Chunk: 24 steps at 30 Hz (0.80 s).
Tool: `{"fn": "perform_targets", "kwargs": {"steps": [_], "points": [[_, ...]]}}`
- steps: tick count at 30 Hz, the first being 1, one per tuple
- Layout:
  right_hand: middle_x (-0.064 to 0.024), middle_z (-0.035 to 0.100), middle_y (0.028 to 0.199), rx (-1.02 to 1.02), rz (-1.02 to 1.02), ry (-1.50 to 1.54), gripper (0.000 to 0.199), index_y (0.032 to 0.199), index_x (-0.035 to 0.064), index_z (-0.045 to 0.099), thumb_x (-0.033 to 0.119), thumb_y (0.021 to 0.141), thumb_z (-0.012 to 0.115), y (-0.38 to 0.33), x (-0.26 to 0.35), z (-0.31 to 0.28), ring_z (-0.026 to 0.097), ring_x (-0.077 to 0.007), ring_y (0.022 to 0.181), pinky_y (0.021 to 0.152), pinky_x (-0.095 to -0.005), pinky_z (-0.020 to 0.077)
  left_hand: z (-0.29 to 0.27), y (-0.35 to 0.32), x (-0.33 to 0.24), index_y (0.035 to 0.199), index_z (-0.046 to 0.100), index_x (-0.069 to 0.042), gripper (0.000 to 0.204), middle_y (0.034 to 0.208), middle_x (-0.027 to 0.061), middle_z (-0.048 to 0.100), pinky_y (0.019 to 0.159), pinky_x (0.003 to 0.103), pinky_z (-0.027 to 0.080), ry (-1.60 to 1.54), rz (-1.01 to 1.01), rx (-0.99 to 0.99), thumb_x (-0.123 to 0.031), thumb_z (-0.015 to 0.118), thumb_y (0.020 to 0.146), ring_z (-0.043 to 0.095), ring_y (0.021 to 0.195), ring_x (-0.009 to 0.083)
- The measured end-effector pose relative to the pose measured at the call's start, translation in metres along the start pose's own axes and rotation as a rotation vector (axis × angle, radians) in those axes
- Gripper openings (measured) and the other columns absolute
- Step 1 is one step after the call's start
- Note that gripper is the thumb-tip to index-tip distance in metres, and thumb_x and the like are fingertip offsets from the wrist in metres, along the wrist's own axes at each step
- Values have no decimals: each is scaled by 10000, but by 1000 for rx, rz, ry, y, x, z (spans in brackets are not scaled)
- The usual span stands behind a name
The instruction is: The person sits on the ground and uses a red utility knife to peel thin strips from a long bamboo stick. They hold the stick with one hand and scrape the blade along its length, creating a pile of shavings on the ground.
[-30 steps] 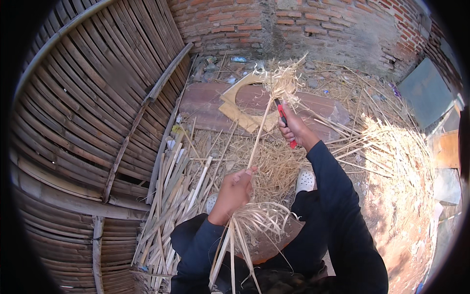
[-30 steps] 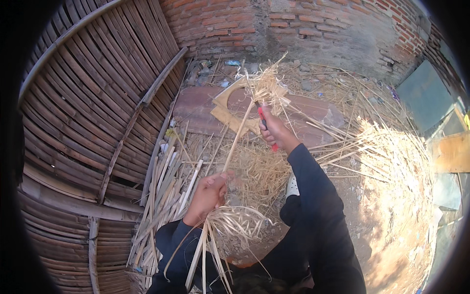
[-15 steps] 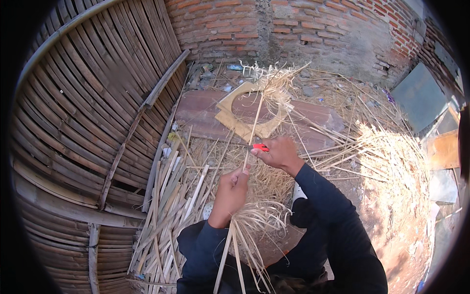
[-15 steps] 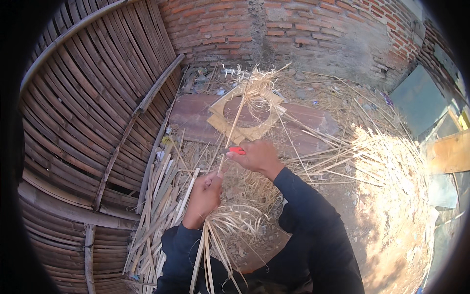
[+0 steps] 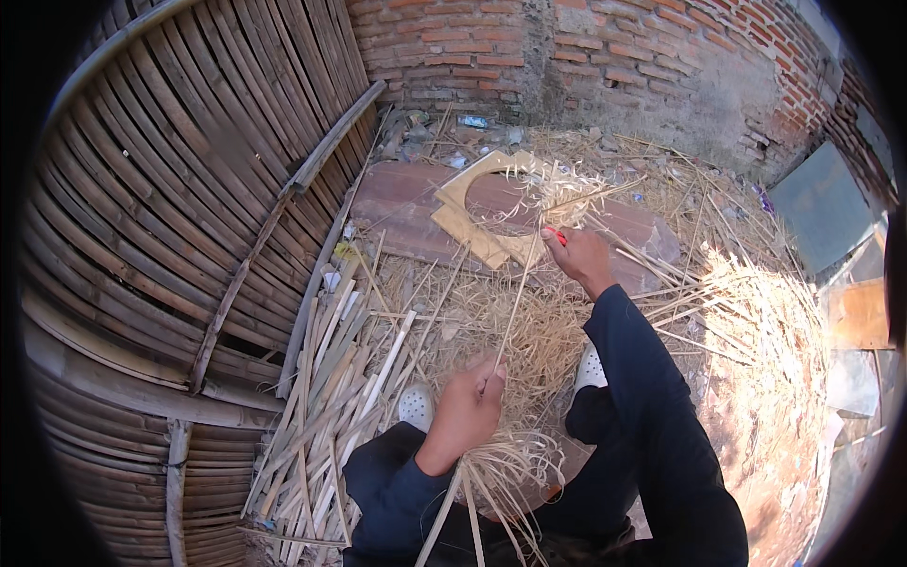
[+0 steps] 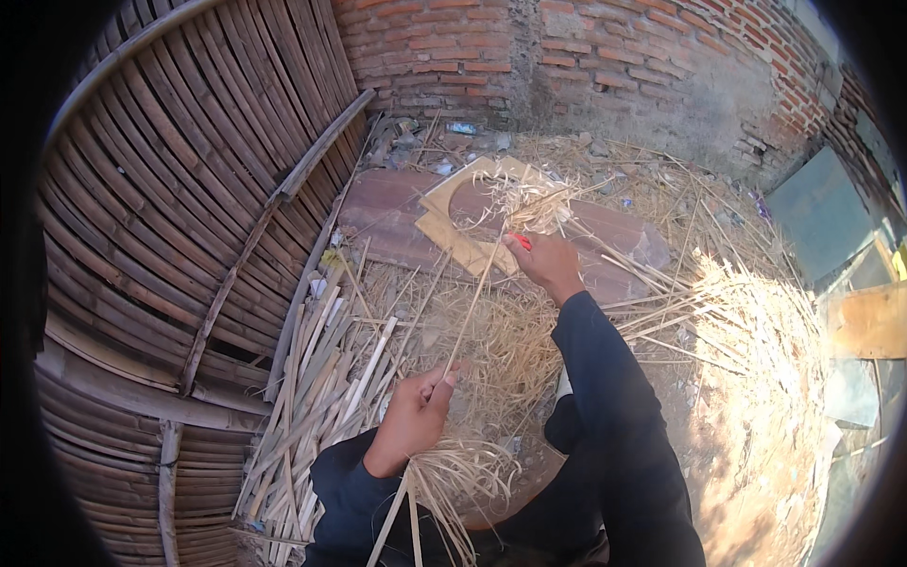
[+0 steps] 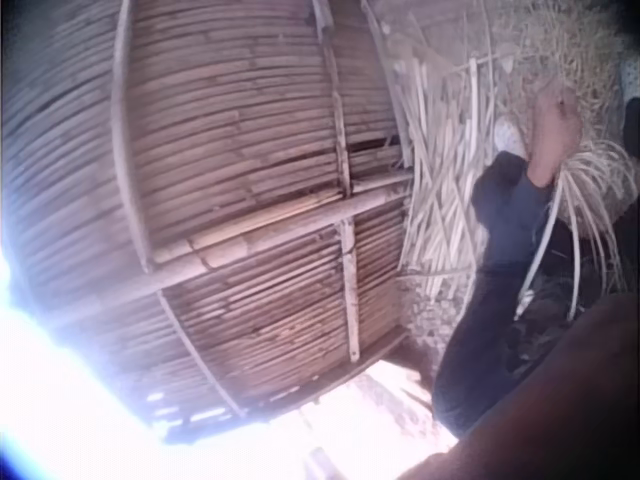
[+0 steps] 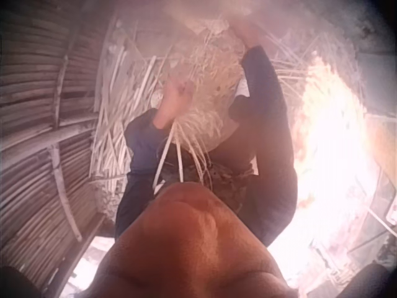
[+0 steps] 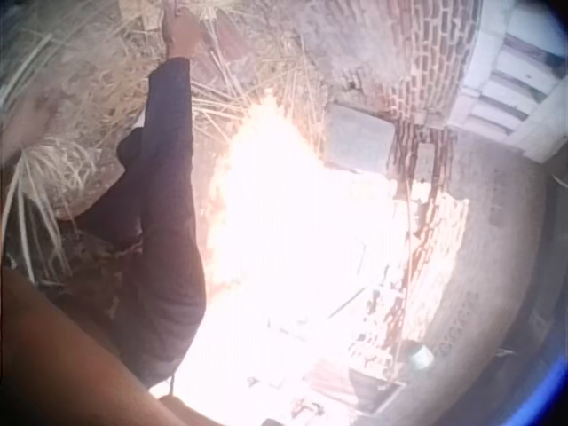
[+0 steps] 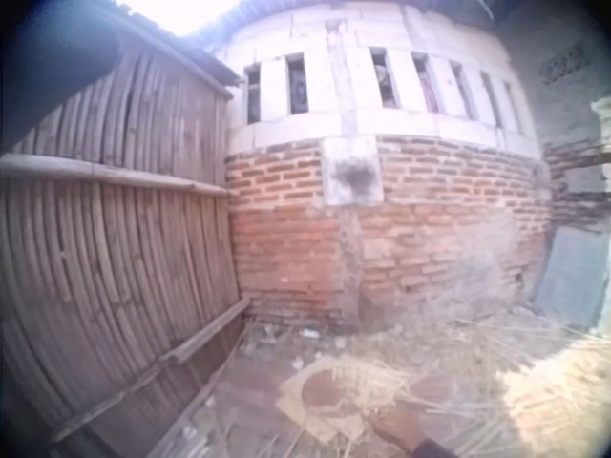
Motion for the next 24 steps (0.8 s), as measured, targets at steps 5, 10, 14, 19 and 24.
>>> {"fn": "perform_targets", "kwargs": {"steps": [5,10,14,19,24], "points": [[-201,579,559,67,173,-26,789,654,20,648,705,886,334,2,-30,10,606,-382,586,551,-473,460,21,6,41,1223,585,9,309,610,-80,376,459,208,264,-182,-199,70,-165,472,994,313,514,13],[-195,594,592,320,114,242,776,657,38,638,721,876,342,-8,37,16,614,-377,608,565,-471,468,-1,3,49,1244,549,-1,323,585,-52,412,407,202,275,-459,-404,-43,-194,461,1000,331,421,27],[-144,594,566,228,-317,76,657,659,73,635,679,847,468,-66,127,-27,620,-331,563,516,-443,474,-15,11,40,1227,512,4,314,553,-31,376,376,209,273,-738,-431,-85,-208,446,1007,303,350,55],[-103,590,542,118,-470,226,560,648,102,637,636,804,570,-90,157,-56,604,-305,493,471,-419,465,-8,6,22,1143,528,5,263,552,-34,337,375,210,262,-835,-455,0,-193,412,1014,275,350,55],[-112,545,509,-20,-337,153,563,638,106,602,640,811,551,-64,124,-65,574,-318,473,445,-419,432,5,-2,13,1248,515,-18,304,576,-83,344,405,193,236,-779,-470,85,-195,429,1015,289,430,12]]}}
Point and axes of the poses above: each hand's wrist, its own y-axis towards the middle knuckle, its own z-axis out of the palm, x = y × z, the point moved 10 cm from there along y, towards the middle knuckle
